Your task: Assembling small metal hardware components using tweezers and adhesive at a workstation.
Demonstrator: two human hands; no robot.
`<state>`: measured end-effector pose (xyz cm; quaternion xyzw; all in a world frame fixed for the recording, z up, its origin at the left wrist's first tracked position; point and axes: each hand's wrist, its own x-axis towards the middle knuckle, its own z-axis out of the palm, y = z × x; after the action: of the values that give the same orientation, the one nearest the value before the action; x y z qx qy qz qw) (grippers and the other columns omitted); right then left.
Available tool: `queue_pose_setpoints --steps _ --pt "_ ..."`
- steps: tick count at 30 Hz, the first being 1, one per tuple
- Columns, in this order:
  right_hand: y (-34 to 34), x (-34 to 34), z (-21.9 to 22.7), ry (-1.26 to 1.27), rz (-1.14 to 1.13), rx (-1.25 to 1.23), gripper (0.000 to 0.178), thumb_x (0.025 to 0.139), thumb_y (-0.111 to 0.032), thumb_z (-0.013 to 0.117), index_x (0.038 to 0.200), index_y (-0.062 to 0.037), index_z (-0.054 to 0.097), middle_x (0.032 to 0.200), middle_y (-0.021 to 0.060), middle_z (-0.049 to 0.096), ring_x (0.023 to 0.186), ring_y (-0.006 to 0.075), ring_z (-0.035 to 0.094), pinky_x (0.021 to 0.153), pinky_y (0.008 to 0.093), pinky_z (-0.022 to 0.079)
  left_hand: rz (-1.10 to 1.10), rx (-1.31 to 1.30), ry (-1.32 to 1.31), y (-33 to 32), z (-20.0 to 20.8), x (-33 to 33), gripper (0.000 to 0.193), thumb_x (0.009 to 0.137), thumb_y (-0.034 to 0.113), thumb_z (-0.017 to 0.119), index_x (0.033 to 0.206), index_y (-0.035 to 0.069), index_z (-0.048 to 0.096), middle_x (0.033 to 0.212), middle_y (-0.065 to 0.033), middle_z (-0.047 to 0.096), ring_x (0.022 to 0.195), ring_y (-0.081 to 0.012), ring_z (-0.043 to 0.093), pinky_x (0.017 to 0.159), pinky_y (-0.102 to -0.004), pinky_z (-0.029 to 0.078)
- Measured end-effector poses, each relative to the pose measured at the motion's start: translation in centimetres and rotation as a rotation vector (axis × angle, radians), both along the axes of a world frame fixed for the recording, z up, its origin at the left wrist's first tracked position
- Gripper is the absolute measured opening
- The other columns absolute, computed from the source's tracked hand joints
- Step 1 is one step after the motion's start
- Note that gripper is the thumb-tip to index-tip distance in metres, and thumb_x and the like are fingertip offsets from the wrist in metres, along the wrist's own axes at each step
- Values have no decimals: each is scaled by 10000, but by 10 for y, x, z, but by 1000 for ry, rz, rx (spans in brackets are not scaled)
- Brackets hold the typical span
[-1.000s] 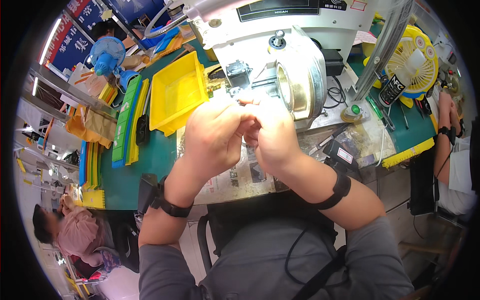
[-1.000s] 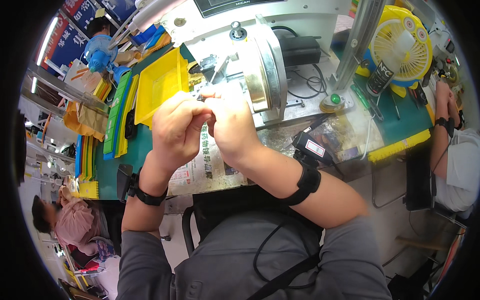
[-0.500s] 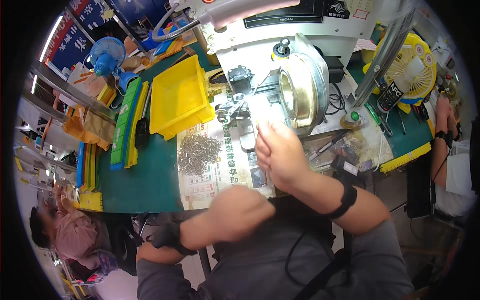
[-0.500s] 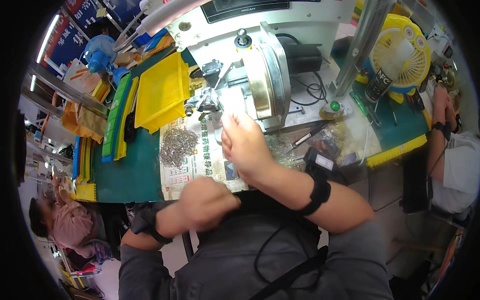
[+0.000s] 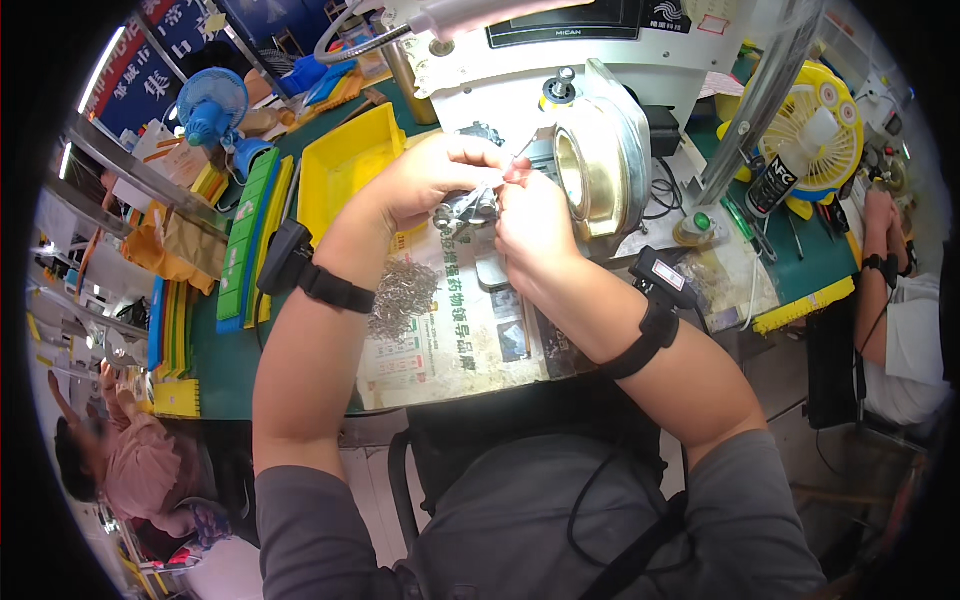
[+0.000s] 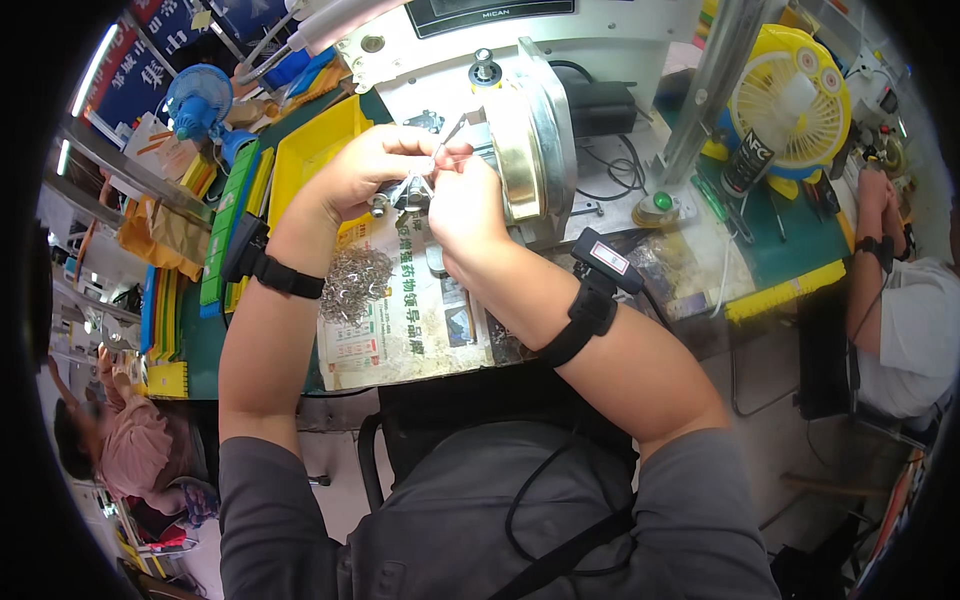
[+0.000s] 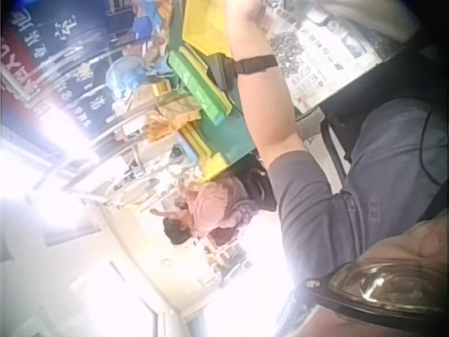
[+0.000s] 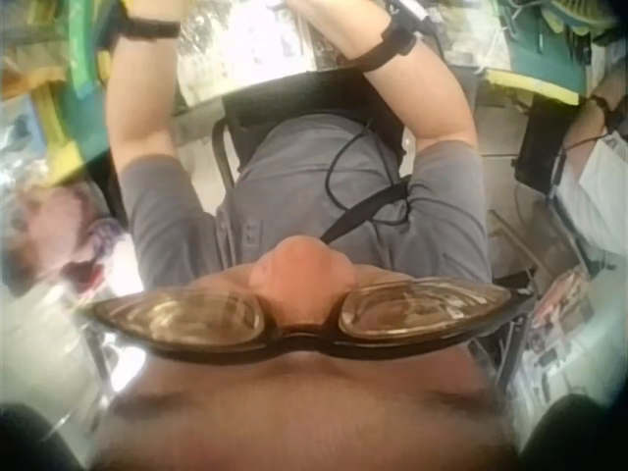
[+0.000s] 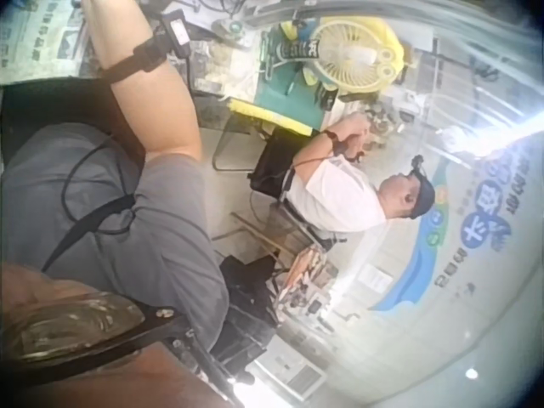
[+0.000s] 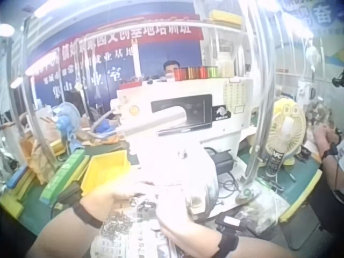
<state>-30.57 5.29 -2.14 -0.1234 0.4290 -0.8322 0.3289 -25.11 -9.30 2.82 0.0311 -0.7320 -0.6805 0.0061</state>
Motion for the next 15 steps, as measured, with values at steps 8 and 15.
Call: queue_pose_setpoints --steps 8,15 --pt "37 -3 -2 42 142 73 121 1063 -210 504 1077 -97 544 708 -33 468 500 57 377 445 218 304 438 -597 287 42 9 45 202 899 81 677 1077 -11 699 979 -43 710 822 -93 625 771 -246 501" --pt "32 -6 -12 644 -3 5 117 1027 -158 514 1015 -57 571 740 -11 458 619 72 418 522 233 360 582 -662 161 55 -50 84 207 947 176 652 1050 -1 678 862 -95 682 747 -172 634 688 -306 492"
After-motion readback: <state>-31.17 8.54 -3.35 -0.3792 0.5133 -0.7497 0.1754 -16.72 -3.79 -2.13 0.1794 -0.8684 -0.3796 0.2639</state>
